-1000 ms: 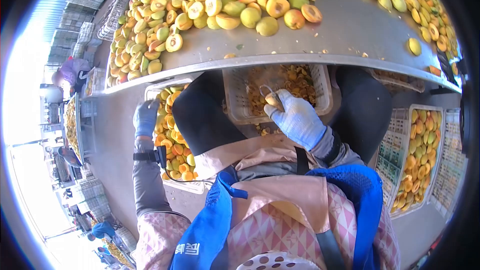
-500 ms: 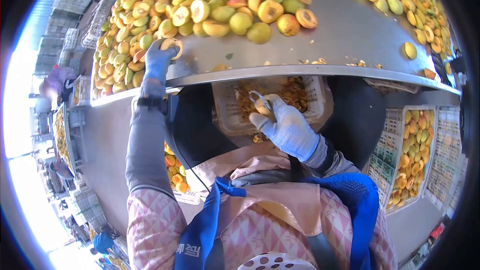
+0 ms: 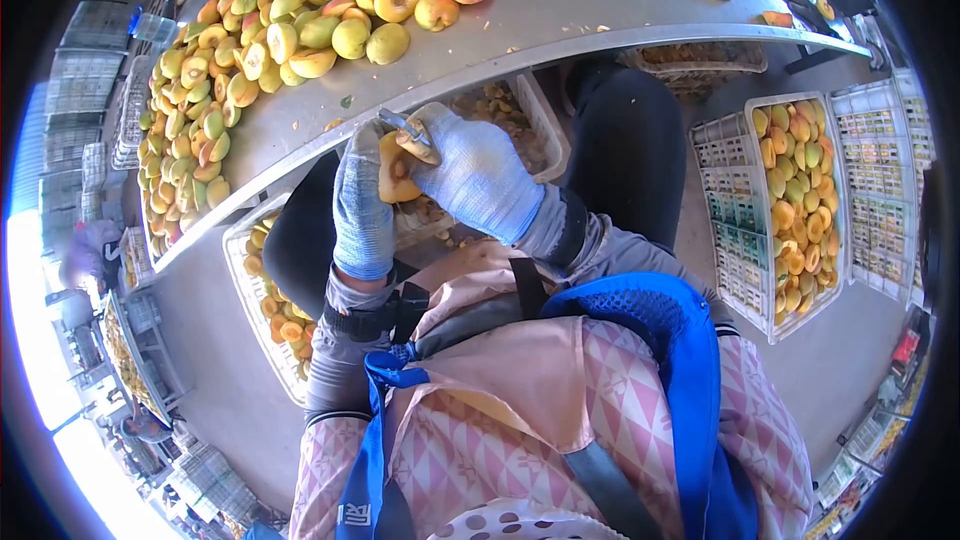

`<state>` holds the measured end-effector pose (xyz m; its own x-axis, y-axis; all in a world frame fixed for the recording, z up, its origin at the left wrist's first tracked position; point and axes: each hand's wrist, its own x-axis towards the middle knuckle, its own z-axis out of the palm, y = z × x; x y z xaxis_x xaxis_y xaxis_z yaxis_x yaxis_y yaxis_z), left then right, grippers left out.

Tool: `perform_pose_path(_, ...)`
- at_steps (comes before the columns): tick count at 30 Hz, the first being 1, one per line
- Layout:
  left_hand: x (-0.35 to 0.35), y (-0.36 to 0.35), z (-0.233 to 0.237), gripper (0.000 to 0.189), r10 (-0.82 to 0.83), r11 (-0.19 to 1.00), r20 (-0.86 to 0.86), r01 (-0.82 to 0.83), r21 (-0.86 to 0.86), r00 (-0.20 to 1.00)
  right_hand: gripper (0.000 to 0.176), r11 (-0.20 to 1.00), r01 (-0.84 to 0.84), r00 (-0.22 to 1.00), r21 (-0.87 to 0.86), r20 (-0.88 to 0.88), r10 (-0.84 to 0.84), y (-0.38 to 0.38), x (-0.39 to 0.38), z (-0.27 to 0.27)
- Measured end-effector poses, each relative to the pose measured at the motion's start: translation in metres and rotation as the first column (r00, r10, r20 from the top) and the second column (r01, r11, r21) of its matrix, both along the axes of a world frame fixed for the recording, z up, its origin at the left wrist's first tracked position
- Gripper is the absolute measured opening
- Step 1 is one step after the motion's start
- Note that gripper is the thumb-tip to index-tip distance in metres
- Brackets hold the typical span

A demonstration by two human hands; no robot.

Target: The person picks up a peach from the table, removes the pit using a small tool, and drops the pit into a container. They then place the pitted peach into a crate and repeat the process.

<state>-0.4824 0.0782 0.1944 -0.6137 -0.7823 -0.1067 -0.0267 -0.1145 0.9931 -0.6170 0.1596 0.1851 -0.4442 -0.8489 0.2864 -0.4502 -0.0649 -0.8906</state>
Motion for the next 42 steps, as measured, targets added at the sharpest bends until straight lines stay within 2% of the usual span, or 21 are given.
perform_pose_path(1,0.000,0.006,0.000,0.049,0.033,0.997,0.032,-0.031,-0.076,0.999,0.033,1.000,-0.010,1.000,-0.003,0.010,0.010,0.002,-0.001,0.000)
perform_pose_path(2,-0.001,0.011,0.002,0.047,0.045,0.934,0.125,0.002,-0.357,0.991,0.031,0.999,-0.044,0.999,0.005,-0.014,0.044,0.004,-0.001,0.001)
perform_pose_path(5,-0.013,0.014,0.015,0.045,-0.001,0.999,-0.098,0.006,0.047,0.995,0.029,0.985,-0.169,0.981,0.044,-0.086,0.172,0.015,0.005,0.004)
perform_pose_path(7,-0.015,0.009,0.014,0.045,0.057,0.991,-0.003,-0.057,-0.118,0.998,0.031,0.952,-0.289,0.944,0.097,-0.140,0.300,0.027,0.013,0.002)
perform_pose_path(9,-0.008,0.001,0.017,0.047,0.149,0.972,-0.046,-0.137,0.192,0.988,0.030,0.975,-0.219,0.973,0.047,-0.069,0.222,0.033,0.012,0.005)
perform_pose_path(11,-0.007,-0.002,0.004,0.047,0.226,0.972,-0.088,-0.218,0.086,0.970,0.032,0.994,-0.106,0.994,0.021,0.016,0.106,0.035,0.012,0.007)
perform_pose_path(12,-0.007,-0.004,0.003,0.046,0.228,0.974,-0.079,-0.227,0.029,0.970,0.034,0.997,-0.049,0.998,0.057,-0.022,0.051,0.031,0.014,0.004)
perform_pose_path(15,-0.014,0.006,0.007,0.044,0.225,0.967,-0.071,-0.231,-0.106,0.972,0.032,0.978,-0.036,0.999,0.207,-0.013,0.039,0.026,0.014,0.000)
perform_pose_path(18,-0.019,0.011,0.007,0.044,0.236,0.945,-0.078,-0.248,-0.212,0.969,0.031,0.968,-0.072,0.996,0.239,-0.033,0.083,0.026,0.014,0.006)
perform_pose_path(21,-0.024,0.014,0.005,0.044,0.206,0.913,-0.087,-0.224,-0.340,0.975,0.031,0.964,-0.032,0.999,0.264,0.014,0.029,0.023,0.022,0.001)
perform_pose_path(23,-0.027,0.020,0.005,0.043,0.207,0.878,-0.085,-0.224,-0.424,0.975,0.033,0.970,-0.067,0.993,0.234,0.110,0.042,0.022,0.023,-0.003)
perform_pose_path(24,-0.029,0.020,0.000,0.043,0.219,0.866,-0.110,-0.245,-0.437,0.970,0.035,0.972,-0.084,0.986,0.219,0.159,0.050,0.022,0.023,-0.005)
perform_pose_path(27,-0.030,0.023,0.006,0.045,0.213,0.854,-0.031,-0.202,-0.480,0.977,0.031,0.966,-0.084,0.991,0.244,0.126,0.055,0.025,0.022,0.002)
perform_pose_path(30,-0.024,0.015,0.001,0.041,0.190,0.887,-0.077,-0.205,-0.414,0.979,0.030,0.926,-0.113,0.993,0.359,0.074,0.093,0.028,0.016,0.018)
perform_pose_path(33,-0.029,0.019,0.002,0.041,0.215,0.858,-0.081,-0.228,-0.460,0.973,0.028,0.975,-0.160,0.948,0.154,0.300,0.108,0.025,0.017,0.004)
perform_pose_path(36,-0.036,0.024,-0.003,0.041,0.256,0.814,-0.149,-0.296,-0.500,0.955,0.025,0.993,-0.108,0.918,-0.047,0.378,0.118,0.022,0.022,-0.005)
perform_pose_path(42,-0.035,0.026,0.004,0.042,0.202,0.832,-0.107,-0.229,-0.505,0.973,0.027,0.966,-0.042,0.998,0.255,0.060,0.027,0.029,0.020,0.006)
